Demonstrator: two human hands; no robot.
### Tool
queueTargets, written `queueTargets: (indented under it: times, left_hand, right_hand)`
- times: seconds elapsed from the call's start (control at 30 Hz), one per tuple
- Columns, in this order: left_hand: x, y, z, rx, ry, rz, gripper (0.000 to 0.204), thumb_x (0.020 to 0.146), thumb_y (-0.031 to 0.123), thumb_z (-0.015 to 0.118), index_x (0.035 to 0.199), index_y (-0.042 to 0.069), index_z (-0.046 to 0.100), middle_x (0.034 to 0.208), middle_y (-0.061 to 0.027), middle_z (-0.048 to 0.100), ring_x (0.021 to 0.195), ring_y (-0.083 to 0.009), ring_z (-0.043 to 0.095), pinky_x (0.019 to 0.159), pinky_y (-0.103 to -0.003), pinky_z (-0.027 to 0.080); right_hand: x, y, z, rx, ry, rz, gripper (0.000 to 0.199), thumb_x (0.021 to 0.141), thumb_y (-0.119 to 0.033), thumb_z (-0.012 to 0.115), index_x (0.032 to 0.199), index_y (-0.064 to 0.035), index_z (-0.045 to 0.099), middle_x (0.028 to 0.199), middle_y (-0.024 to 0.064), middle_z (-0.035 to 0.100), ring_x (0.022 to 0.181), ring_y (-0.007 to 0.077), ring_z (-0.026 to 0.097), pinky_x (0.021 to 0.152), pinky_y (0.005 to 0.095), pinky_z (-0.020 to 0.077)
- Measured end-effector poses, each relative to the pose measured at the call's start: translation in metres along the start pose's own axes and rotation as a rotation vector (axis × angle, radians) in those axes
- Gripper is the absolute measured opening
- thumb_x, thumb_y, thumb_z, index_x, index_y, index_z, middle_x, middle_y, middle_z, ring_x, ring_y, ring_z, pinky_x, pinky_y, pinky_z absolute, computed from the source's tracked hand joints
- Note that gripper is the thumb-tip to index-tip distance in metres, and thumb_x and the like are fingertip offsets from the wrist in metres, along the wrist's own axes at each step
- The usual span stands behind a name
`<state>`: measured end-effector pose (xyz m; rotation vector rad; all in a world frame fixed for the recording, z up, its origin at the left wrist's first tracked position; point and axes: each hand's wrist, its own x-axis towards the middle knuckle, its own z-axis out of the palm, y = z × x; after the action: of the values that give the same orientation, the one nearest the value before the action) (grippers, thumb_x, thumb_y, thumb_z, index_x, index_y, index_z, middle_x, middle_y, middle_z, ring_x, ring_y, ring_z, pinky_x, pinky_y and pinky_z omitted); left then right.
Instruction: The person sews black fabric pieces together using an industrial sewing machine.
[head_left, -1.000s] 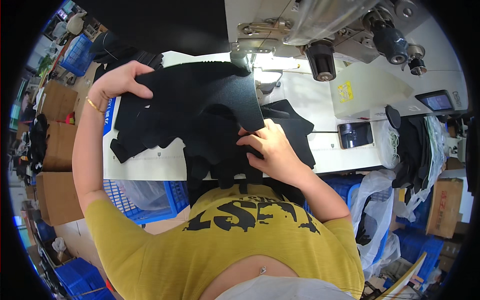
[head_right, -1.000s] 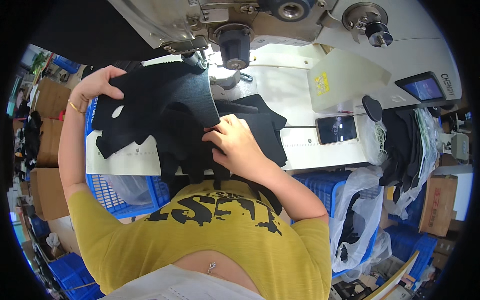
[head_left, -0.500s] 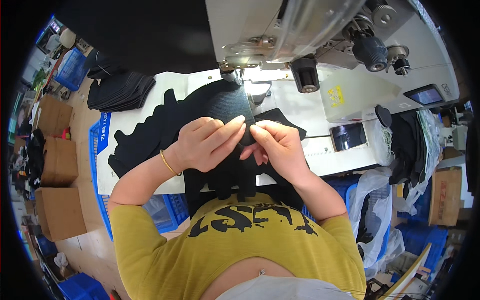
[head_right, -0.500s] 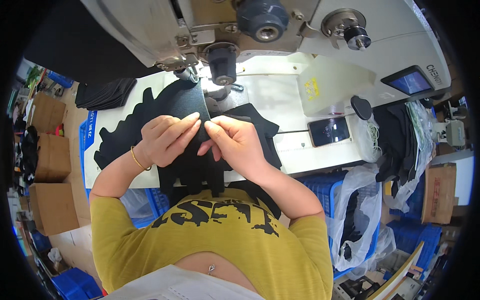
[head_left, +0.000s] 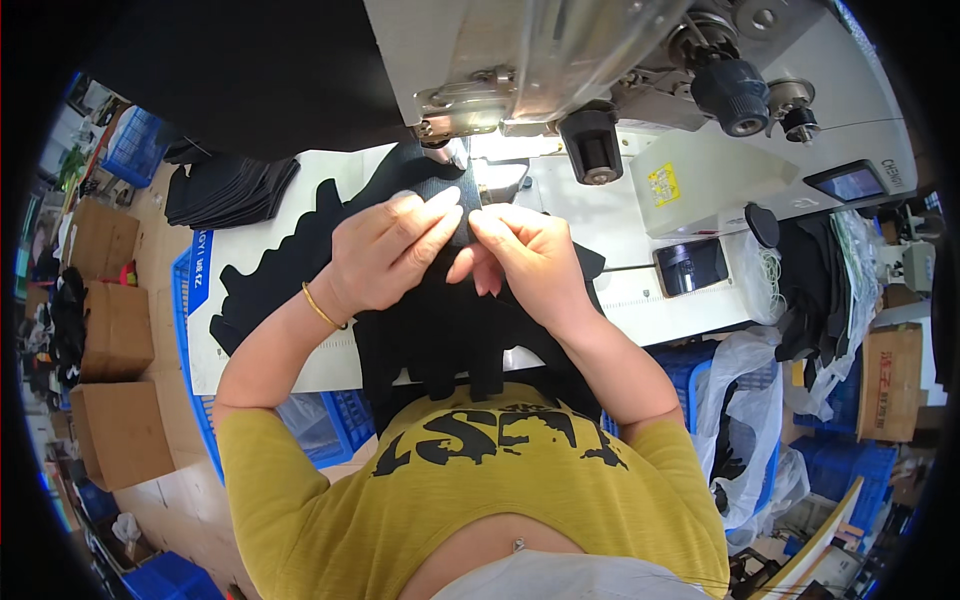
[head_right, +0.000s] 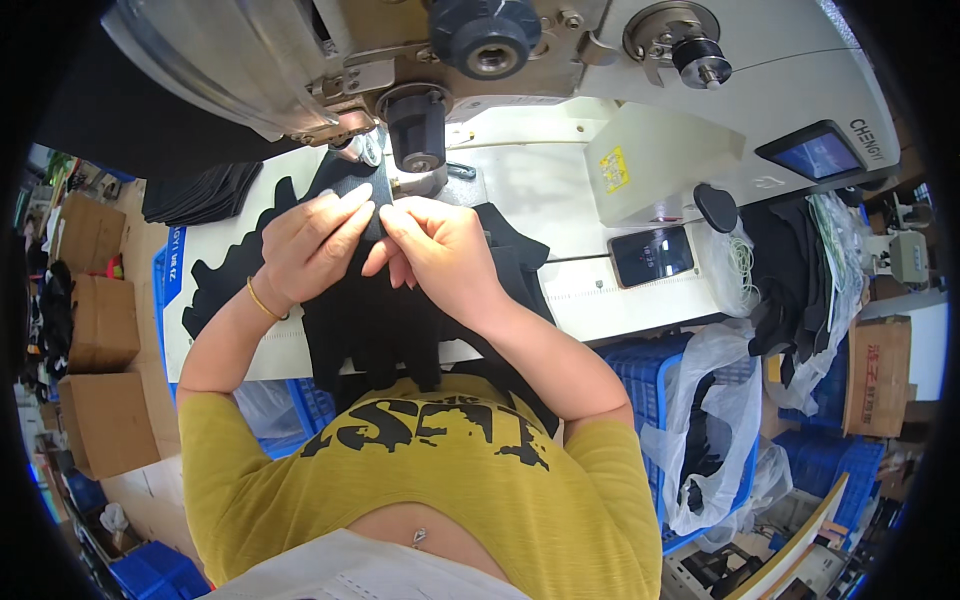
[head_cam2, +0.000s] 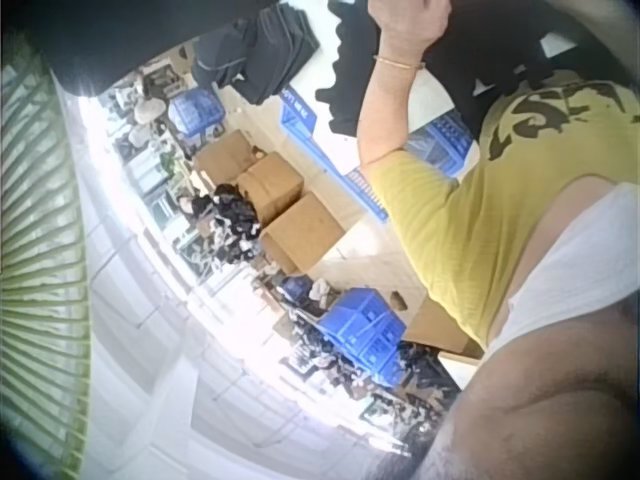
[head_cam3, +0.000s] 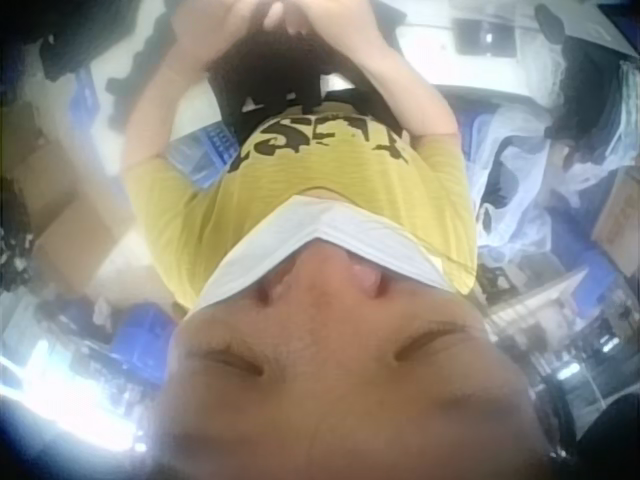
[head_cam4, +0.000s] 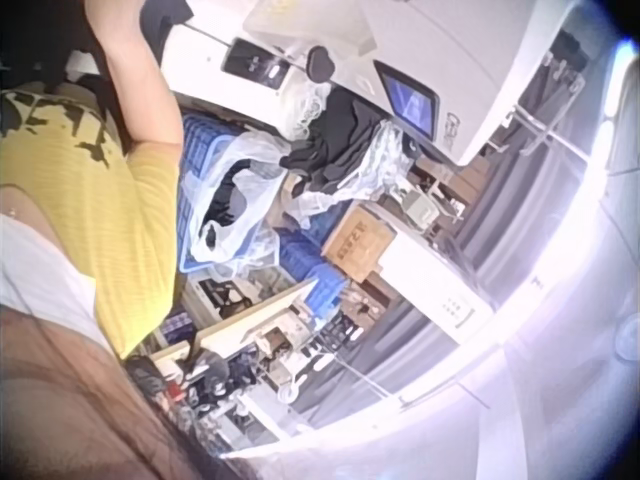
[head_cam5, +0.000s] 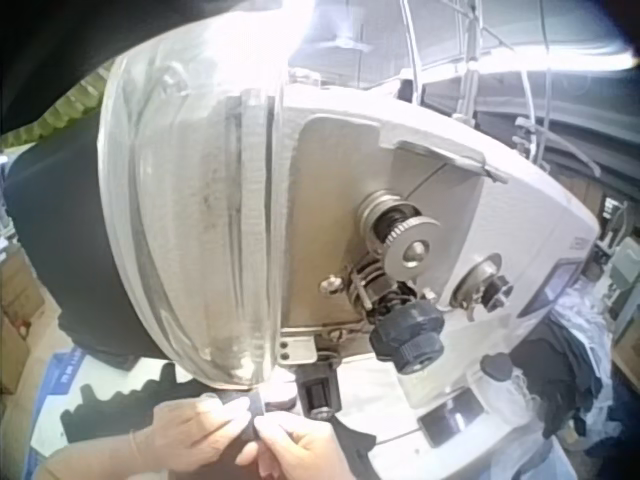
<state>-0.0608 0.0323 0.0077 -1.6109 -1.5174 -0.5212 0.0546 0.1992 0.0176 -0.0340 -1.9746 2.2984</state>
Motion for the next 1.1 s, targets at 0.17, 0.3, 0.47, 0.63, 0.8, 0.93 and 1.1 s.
queueTargets:
  times: [0.17,0.3,0.47,0.63,0.8,0.93,1.1]
  left_hand:
    - [0.0,-0.014,0.007,-0.006,0.007,-0.064,0.029,0.072,0.001,0.065,0.101,0.003,0.068,0.102,-0.0085,0.069,0.088,-0.0219,0.068,0.071,-0.03,0.057]
    - [0.0,-0.023,0.013,0.016,0.0,-0.103,0.03,0.068,-0.001,0.07,0.098,0.005,0.068,0.103,-0.0059,0.068,0.088,-0.0219,0.068,0.069,-0.03,0.058]
    - [0.007,-0.032,0.018,-0.01,0.032,-0.149,0.023,0.071,-0.002,0.07,0.094,0.004,0.067,0.098,-0.0057,0.068,0.082,-0.0204,0.069,0.065,-0.029,0.058]
    - [0.006,-0.036,0.024,0.024,0.045,-0.165,0.02,0.072,0.002,0.073,0.091,0.004,0.067,0.091,-0.0047,0.067,0.072,-0.0194,0.067,0.061,-0.03,0.056]
    - [-0.019,-0.051,0.033,0.134,-0.148,-0.529,0.025,0.071,0.019,0.078,0.088,0.004,0.069,0.087,-0.0102,0.068,0.069,-0.0296,0.065,0.064,-0.038,0.051]
    - [-0.068,-0.079,0.012,-0.045,-0.247,-0.892,0.019,0.078,0.015,0.069,0.089,0.0,0.068,0.083,-0.0161,0.068,0.075,-0.033,0.064,0.066,-0.042,0.05]
    - [0.016,-0.033,-0.059,-0.293,-0.275,-1.061,0.034,0.078,0.006,0.061,0.11,-0.004,0.061,0.101,-0.0224,0.066,0.096,-0.0342,0.064,0.084,-0.035,0.048]
  right_hand:
    - [0.012,0.003,0.002,-0.015,0.014,-0.048,0.025,0.098,-0.016,0.048,0.085,-0.0003,0.063,0.069,0.0091,0.07,0.048,0.0054,0.053,0.045,0.0198,0.0413]
    - [0.014,0.004,0.003,-0.029,0.047,-0.066,0.024,0.097,-0.014,0.049,0.085,0.0006,0.064,0.069,0.01,0.07,0.048,0.0056,0.054,0.045,0.0197,0.041]
    - [0.011,0.006,0.005,-0.008,0.017,-0.043,0.023,0.096,-0.013,0.05,0.089,0.0021,0.066,0.07,0.0097,0.07,0.049,0.0057,0.055,0.045,0.0196,0.041]
    - [0.01,0.009,0.003,-0.015,-0.028,-0.004,0.025,0.098,-0.019,0.052,0.098,0.0016,0.067,0.074,0.0097,0.071,0.052,0.0061,0.055,0.048,0.0194,0.0424]
    - [0.007,0.009,0.006,-0.001,-0.004,-0.016,0.024,0.097,-0.017,0.053,0.093,0.0019,0.067,0.072,0.0084,0.071,0.051,0.0047,0.054,0.047,0.02,0.0417]
    - [-0.004,0.003,0.015,-0.198,0.042,-0.178,0.019,0.096,-0.016,0.055,0.098,-0.0013,0.068,0.073,0.0085,0.07,0.056,0.0091,0.058,0.051,0.0205,0.0432]
    - [-0.019,0.005,0.048,-1.021,-0.093,-1.222,0.032,0.073,-0.024,0.071,0.103,-0.0155,0.068,0.094,0.0003,0.062,0.073,0.0176,0.06,0.062,0.0305,0.0477]
